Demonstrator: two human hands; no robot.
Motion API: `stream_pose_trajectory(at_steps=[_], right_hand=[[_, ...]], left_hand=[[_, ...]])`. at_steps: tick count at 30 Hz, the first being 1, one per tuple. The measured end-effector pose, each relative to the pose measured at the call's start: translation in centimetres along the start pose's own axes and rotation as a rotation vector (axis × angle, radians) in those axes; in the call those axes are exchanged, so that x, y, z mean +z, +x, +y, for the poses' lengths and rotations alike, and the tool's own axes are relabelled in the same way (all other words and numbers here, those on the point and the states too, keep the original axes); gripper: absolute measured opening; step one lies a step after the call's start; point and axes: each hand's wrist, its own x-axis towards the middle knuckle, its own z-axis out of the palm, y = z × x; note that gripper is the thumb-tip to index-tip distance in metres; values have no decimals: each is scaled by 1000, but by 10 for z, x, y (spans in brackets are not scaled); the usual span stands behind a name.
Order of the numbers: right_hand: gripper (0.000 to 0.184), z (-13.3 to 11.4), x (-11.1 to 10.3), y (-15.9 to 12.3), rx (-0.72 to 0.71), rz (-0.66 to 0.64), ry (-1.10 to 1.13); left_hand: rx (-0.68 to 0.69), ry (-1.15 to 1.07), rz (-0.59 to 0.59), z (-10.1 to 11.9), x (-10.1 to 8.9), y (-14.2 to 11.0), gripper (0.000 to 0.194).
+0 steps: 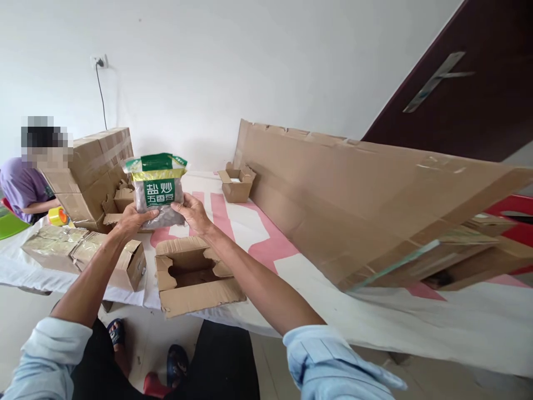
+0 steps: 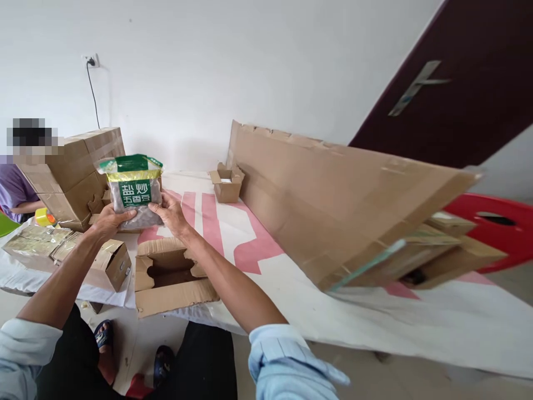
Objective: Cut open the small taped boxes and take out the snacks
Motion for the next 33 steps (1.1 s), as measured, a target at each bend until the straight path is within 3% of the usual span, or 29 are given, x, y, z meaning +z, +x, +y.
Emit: stream_pose_trajectory(at_steps=[6,12,17,23,27,30,33], right_hand=[[53,51,-15,3,310,95,80],[46,82,-21,5,379,150,69],[42,90,-24,2,423,156,58],[46,81,-22,3,391,163,60],[55,59,-17,2,348,132,80],[64,32,-13,-3,259,16,119],[68,2,-14,-10,141,-87,130]], left_hand=[[-284,1,-55,-28,-23,8,71],[-377,-15,-101,-41,-28,10,77],[-395,-13,-92,-49,-26,10,75],[-357,-3,-61,-48,-23,9,67],[-302,-10,-33,-40,-19,6,70],[-129,-22,-18,-24,-9,4,75],[72,15,-112,3,4,1,79]])
